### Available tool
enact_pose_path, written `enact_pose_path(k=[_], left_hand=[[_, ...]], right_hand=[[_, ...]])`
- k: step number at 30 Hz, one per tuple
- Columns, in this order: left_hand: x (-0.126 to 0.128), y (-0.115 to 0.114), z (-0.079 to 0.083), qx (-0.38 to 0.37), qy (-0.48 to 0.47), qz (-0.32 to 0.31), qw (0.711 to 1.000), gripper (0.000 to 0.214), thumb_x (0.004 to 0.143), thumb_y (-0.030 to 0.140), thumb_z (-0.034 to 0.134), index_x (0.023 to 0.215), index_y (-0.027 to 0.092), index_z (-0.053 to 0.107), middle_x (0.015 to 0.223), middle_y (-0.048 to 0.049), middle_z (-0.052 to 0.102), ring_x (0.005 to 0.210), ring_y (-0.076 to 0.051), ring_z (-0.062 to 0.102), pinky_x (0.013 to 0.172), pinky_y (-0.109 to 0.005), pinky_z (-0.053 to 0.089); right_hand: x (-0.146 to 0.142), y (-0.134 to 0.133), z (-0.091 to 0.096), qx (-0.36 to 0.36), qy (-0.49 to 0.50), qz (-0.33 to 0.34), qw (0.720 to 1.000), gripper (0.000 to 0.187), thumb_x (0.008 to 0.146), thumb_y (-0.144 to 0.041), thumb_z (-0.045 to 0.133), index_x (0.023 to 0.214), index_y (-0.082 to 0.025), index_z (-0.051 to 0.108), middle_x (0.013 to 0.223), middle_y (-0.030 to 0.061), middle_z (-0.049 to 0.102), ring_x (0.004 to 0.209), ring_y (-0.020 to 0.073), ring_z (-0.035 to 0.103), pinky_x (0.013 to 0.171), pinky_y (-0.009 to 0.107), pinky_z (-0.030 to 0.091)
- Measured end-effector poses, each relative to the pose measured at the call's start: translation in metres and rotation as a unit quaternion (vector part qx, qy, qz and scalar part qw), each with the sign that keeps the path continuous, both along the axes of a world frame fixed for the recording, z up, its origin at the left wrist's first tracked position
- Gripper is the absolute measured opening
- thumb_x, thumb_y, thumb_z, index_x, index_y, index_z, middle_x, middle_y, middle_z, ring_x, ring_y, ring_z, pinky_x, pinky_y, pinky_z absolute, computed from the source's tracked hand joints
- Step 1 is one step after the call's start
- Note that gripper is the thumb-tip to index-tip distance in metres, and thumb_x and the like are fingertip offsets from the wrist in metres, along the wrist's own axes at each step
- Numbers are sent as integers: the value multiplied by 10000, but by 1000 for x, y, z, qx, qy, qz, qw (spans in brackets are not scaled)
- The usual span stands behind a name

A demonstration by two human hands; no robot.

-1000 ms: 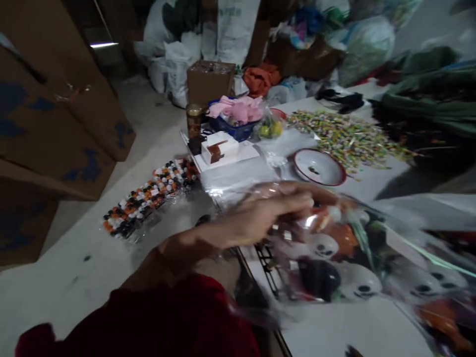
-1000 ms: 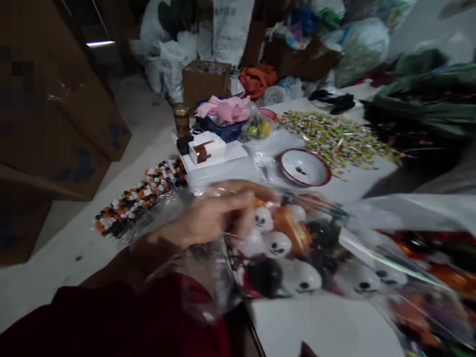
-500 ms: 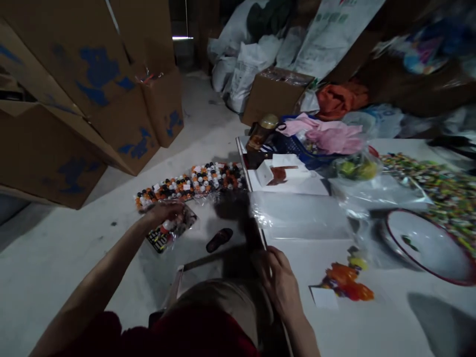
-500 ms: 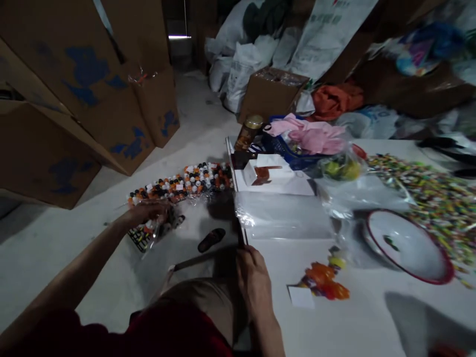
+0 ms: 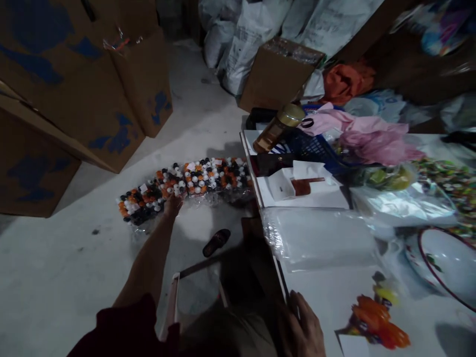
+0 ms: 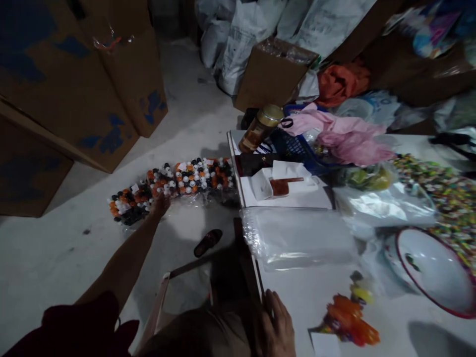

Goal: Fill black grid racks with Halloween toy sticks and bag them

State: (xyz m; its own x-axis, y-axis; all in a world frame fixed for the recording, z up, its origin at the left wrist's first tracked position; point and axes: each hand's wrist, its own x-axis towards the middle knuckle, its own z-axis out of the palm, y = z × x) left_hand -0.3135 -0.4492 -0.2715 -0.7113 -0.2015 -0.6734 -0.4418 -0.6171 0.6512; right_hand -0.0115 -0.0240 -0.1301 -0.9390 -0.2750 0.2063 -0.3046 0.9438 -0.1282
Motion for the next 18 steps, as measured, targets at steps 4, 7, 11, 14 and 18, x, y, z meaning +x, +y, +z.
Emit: enact_pose_path(k=[4, 7, 11, 14, 18], left_hand=[[-16, 12, -27, -47, -79, -3, 996, 402, 950, 389, 598, 1283, 167, 557, 1266, -106, 591, 1074, -228, 618, 901, -443, 553], [-12, 17, -22, -71, -102, -30, 992, 396, 951, 393, 596, 1272, 163, 564, 1248, -103, 600, 1058, -223, 624, 889, -435, 558], [27, 51, 11, -94, -97, -130, 982, 330, 950, 387, 599, 1172, 142, 605, 1119, -78, 642, 943, -187, 644, 818, -386, 567], [68, 97, 52, -116, -36, -235, 964, 254, 874, 350, 683, 1000, 132, 650, 879, -45, 672, 767, -154, 643, 728, -310, 531], [100, 174, 132, -112, 138, -364, 914, 291, 744, 374, 758, 957, 187, 695, 760, -12, 682, 751, -153, 643, 725, -258, 490]], right_hand=[[3, -2, 4, 8, -26, -13, 1000, 395, 932, -247, 495, 1326, -235, 516, 1458, 181, 430, 1304, 395, 471, 928, 550, 540], [3, -3, 6, 9, -30, -9, 999, 401, 927, -240, 502, 1328, -235, 519, 1465, 184, 423, 1312, 398, 460, 934, 565, 534], [-1, -11, 7, -5, -13, -28, 1000, 323, 929, -264, 518, 1239, -214, 594, 1473, 178, 424, 1325, 386, 450, 958, 568, 523], [-2, -22, 10, -14, 4, -41, 999, 297, 917, -213, 524, 1193, -199, 633, 1452, 170, 456, 1361, 354, 426, 1019, 551, 494], [-3, -35, 14, -31, -13, -59, 998, 320, 869, -124, 524, 1164, -144, 646, 1441, 207, 476, 1397, 338, 392, 1093, 569, 427]])
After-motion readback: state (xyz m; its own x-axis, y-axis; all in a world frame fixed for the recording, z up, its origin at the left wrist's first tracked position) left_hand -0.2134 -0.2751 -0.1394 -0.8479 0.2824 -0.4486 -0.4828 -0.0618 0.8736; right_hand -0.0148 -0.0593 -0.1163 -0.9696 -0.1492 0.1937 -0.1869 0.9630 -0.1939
